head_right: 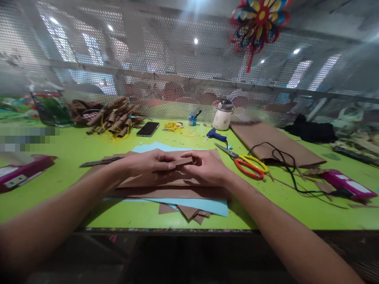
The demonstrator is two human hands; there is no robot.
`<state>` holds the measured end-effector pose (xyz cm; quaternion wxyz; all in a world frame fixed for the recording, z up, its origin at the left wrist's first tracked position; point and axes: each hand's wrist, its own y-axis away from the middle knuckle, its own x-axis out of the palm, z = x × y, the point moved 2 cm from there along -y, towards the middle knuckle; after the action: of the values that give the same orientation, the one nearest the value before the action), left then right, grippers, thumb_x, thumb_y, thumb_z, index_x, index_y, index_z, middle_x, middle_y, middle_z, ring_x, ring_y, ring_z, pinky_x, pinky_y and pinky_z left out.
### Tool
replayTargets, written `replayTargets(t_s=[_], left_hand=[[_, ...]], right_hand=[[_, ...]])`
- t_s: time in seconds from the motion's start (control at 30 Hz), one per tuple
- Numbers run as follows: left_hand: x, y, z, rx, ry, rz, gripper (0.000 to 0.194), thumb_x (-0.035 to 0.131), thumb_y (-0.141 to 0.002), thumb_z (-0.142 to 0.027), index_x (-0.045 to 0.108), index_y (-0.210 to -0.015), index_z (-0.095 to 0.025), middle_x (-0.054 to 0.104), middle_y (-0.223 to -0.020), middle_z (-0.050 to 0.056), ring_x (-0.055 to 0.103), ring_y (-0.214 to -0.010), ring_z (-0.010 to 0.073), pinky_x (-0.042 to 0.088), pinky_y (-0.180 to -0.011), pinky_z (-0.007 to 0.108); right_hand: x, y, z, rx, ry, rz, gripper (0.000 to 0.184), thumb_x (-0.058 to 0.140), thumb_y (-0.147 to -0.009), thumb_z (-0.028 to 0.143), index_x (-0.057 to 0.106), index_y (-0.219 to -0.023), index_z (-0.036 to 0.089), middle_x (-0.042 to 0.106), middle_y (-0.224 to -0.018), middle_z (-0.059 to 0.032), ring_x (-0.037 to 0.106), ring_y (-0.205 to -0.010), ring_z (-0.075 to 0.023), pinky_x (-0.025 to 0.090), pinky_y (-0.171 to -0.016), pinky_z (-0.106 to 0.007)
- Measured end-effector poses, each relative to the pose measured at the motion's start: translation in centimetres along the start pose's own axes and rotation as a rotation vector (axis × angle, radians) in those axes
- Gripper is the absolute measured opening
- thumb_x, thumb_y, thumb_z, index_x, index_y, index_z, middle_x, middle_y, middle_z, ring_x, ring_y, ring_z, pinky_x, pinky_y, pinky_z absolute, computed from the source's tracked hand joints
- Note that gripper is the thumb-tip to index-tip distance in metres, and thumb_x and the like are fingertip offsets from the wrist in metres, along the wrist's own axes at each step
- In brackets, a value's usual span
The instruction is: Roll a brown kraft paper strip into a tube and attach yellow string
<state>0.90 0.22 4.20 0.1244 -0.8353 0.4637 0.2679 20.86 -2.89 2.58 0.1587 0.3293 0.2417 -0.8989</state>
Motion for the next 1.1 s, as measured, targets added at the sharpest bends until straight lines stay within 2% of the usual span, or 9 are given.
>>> replayTargets(t_s=[0.1,0.27,0.5,0.6,0.77,0.97,1.1], left_hand=[[0.1,0.0,0.0,-0.004,-0.006,-0.008,0.033,0.053,-0.084,-0.041,0.064,-0.105,-0.018,0.063,-0.082,0.001,0.051,-0.066,0.01,0.039,-0.064,0.023],[0.4,-0.2,0.6,-0.059,0.006,-0.012,0.029,0.052,-0.084,-0.04,0.063,-0.096,-0.015,0.06,-0.072,0.001,0.052,-0.062,0.0108,0.04,-0.061,0.024],[0.7,-0.2,0.3,-0.076,0.056,-0.02,0.028,0.055,-0.082,-0.037,0.063,-0.1,-0.016,0.064,-0.071,0.001,0.056,-0.062,0.0117,0.042,-0.062,0.024],[0.7,-0.2,-0.2,-0.074,0.004,-0.063,0.028,0.057,-0.08,-0.032,0.064,-0.102,-0.016,0.066,-0.077,0.002,0.058,-0.066,0.0124,0.043,-0.064,0.024],[0.8,-0.1,-0.8,-0.022,-0.186,-0.195,0.027,0.057,-0.076,-0.025,0.067,-0.099,-0.019,0.069,-0.085,0.001,0.058,-0.074,0.0137,0.042,-0.067,0.024],[1.8,0.3,-0.8,-0.085,-0.27,-0.314,0.024,0.056,-0.073,-0.029,0.068,-0.092,-0.02,0.065,-0.072,-0.001,0.051,-0.063,0.0126,0.034,-0.052,0.021],[1.5,0.4,-1.1,-0.116,-0.305,-0.311,0.025,0.054,-0.074,-0.033,0.068,-0.088,-0.018,0.062,-0.071,-0.001,0.049,-0.061,0.0126,0.031,-0.052,0.022]], right_hand=[[0.0,0.0,-0.1,0.127,-0.185,0.046,0.033,0.057,-0.082,0.037,0.063,-0.105,0.015,0.066,-0.081,-0.005,0.06,-0.067,-0.015,0.046,-0.064,-0.028],[0.2,-0.2,-0.4,0.199,-0.213,-0.038,0.027,0.058,-0.08,0.04,0.066,-0.082,0.014,0.059,-0.062,-0.001,0.053,-0.057,-0.0119,0.041,-0.056,-0.025],[0.3,-0.2,-1.0,0.144,-0.254,-0.038,0.021,0.062,-0.078,0.032,0.066,-0.089,0.015,0.06,-0.066,-0.001,0.053,-0.057,-0.0112,0.041,-0.055,-0.025],[0.2,-0.3,-1.3,0.12,-0.232,-0.054,0.023,0.061,-0.078,0.033,0.067,-0.092,0.015,0.064,-0.072,-0.0028,0.055,-0.06,-0.0118,0.043,-0.057,-0.026],[-0.1,-0.5,-1.2,0.05,-0.128,0.01,0.025,0.06,-0.079,0.03,0.068,-0.098,0.017,0.069,-0.094,-0.0062,0.062,-0.081,-0.0169,0.047,-0.073,-0.03],[-0.4,-0.4,-0.5,0.042,-0.029,-0.01,0.017,0.06,-0.078,0.026,0.072,-0.087,0.018,0.069,-0.078,-0.0021,0.059,-0.07,-0.0149,0.044,-0.064,-0.026],[-0.8,-0.3,-0.4,0.026,-0.038,-0.033,0.018,0.061,-0.078,0.028,0.073,-0.086,0.017,0.069,-0.076,-0.0026,0.059,-0.069,-0.0149,0.044,-0.062,-0.026]])
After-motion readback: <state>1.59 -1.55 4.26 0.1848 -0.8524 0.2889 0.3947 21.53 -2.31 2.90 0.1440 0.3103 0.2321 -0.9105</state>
